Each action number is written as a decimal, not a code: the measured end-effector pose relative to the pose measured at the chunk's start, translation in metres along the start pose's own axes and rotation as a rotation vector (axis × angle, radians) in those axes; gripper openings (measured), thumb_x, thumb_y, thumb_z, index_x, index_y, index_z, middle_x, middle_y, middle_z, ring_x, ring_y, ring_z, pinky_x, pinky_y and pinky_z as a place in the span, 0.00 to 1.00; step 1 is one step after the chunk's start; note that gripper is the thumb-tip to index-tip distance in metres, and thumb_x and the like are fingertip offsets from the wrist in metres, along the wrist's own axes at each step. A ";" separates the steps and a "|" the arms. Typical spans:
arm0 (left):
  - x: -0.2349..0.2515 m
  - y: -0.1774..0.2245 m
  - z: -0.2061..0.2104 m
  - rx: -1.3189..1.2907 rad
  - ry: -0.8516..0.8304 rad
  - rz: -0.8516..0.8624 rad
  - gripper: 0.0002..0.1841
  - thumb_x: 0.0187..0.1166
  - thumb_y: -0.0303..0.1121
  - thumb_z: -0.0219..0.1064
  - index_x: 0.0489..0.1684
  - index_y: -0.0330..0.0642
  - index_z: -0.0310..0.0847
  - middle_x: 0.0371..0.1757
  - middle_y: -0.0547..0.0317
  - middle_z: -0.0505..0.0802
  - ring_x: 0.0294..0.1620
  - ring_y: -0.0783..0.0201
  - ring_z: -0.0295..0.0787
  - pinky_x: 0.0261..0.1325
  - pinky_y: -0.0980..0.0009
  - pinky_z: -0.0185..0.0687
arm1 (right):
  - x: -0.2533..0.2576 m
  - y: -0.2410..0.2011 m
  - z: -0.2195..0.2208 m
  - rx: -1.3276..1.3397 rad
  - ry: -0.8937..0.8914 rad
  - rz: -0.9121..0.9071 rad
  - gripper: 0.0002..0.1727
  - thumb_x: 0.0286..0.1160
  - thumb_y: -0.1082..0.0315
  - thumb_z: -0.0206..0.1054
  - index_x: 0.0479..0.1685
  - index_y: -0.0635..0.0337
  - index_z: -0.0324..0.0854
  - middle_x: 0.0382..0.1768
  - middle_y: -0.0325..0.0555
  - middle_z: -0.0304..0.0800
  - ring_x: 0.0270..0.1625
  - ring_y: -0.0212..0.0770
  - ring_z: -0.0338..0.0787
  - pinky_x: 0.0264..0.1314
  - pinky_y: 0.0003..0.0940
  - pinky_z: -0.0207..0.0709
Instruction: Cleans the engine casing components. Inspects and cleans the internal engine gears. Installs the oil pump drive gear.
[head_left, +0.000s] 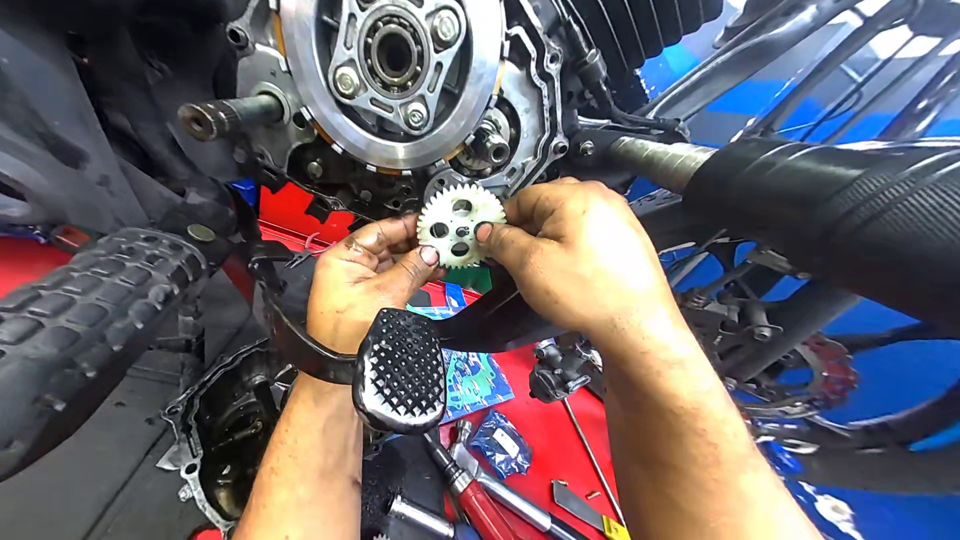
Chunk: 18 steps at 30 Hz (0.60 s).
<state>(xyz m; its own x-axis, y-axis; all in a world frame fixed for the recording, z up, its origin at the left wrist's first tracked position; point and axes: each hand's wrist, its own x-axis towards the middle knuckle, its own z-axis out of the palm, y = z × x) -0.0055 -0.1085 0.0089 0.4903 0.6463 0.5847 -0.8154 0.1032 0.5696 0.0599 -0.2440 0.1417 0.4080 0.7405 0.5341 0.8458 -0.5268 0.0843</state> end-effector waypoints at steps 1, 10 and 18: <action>0.000 0.000 0.001 -0.007 0.012 0.006 0.17 0.72 0.12 0.70 0.60 0.25 0.83 0.50 0.43 0.95 0.45 0.55 0.97 0.52 0.59 0.97 | 0.001 -0.001 0.000 -0.006 -0.010 -0.002 0.19 0.78 0.49 0.62 0.18 0.42 0.82 0.22 0.32 0.83 0.38 0.35 0.85 0.62 0.57 0.65; 0.000 0.008 0.009 -0.028 0.104 -0.050 0.10 0.75 0.15 0.70 0.52 0.25 0.84 0.43 0.43 0.96 0.38 0.54 0.98 0.46 0.59 0.99 | -0.001 0.005 0.000 0.027 -0.012 -0.046 0.16 0.82 0.46 0.62 0.36 0.41 0.89 0.32 0.28 0.90 0.49 0.33 0.87 0.64 0.57 0.65; -0.002 0.006 0.023 0.066 0.208 0.012 0.10 0.77 0.17 0.70 0.54 0.28 0.84 0.40 0.47 0.97 0.34 0.55 0.98 0.40 0.59 0.99 | -0.001 0.003 0.005 0.076 0.006 -0.009 0.09 0.78 0.51 0.67 0.44 0.41 0.89 0.34 0.25 0.93 0.47 0.28 0.89 0.67 0.58 0.67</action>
<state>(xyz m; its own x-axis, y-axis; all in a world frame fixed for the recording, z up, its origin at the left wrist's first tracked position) -0.0039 -0.1263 0.0244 0.4009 0.7902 0.4635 -0.7953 0.0490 0.6043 0.0640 -0.2442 0.1375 0.3979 0.7425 0.5389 0.8733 -0.4866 0.0256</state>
